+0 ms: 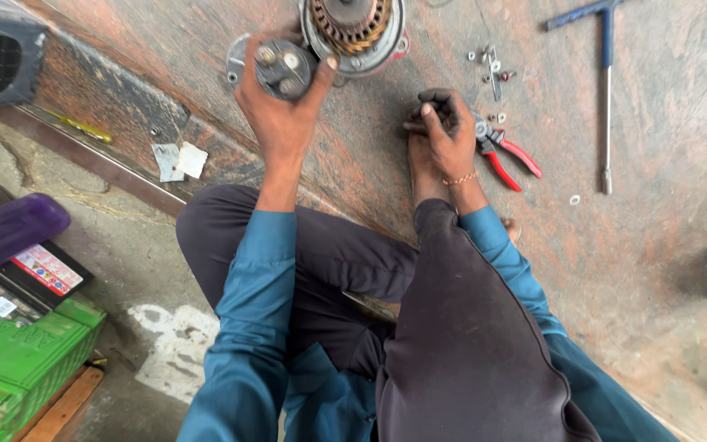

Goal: The person sits on the ground and repairs a starter motor. They use a T-handle wrench to loosen bolts, remove the end cover, use pliers on the brush assembly, separate the housing parts, then reassemble the motor and tighten the bolts with the T-handle wrench.

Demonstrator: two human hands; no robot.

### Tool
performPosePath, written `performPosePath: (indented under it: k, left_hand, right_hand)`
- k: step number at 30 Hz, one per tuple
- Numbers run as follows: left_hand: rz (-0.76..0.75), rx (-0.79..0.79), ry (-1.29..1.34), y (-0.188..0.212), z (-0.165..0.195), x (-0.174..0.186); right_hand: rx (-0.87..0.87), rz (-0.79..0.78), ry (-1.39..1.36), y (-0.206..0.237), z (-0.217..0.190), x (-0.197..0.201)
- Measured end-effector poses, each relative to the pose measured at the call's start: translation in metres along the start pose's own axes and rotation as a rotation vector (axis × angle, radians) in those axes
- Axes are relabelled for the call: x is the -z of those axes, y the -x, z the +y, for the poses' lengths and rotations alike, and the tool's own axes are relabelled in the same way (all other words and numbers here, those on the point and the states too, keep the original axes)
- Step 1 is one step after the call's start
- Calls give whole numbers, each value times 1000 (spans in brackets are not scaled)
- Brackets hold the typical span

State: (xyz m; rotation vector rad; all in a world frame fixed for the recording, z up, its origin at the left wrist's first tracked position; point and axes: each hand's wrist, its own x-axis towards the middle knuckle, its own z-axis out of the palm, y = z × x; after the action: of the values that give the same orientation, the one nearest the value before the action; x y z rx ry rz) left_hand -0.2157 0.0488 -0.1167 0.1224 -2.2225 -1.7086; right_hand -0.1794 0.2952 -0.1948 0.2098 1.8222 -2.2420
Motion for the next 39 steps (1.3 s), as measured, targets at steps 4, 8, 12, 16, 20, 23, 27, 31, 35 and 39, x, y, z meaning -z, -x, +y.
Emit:
performPosePath:
  k: [4,8,12,16,20,23,27,31,35,39]
  left_hand:
    - [80,131,147,0,-12,-4]
    - [172,315,458,-3,-28,2]
    - [354,400,616,-1,-40,15]
    - [472,496,626,18,-33,44]
    - [498,518,647,33,-15,75]
    - [469,490,579,43,1,93]
    - [440,581,511,60,18,92]
    - [379,616,471,71,21,76]
    - [302,741,372,69,11,63]
    - [207,785,340,61,3,56]
  right_hand:
    - [4,9,-11,2,3,2]
    - [4,-6,-4,3,1,2]
    - [2,-13,-20,3,-2,0]
    - [-9,-12,-33,3,-5,0]
    - [-16,-2,-39,2,-6,2]
    - [-17,-19,-21,2,-6,4]
    - [-6,-12,20,3,-5,4]
    - [-49,-52,147,0,-9,-5]
    - [-61,-112,83,-13,-13,-17]
    - [-83,-214,-27,-17,-16,-22]
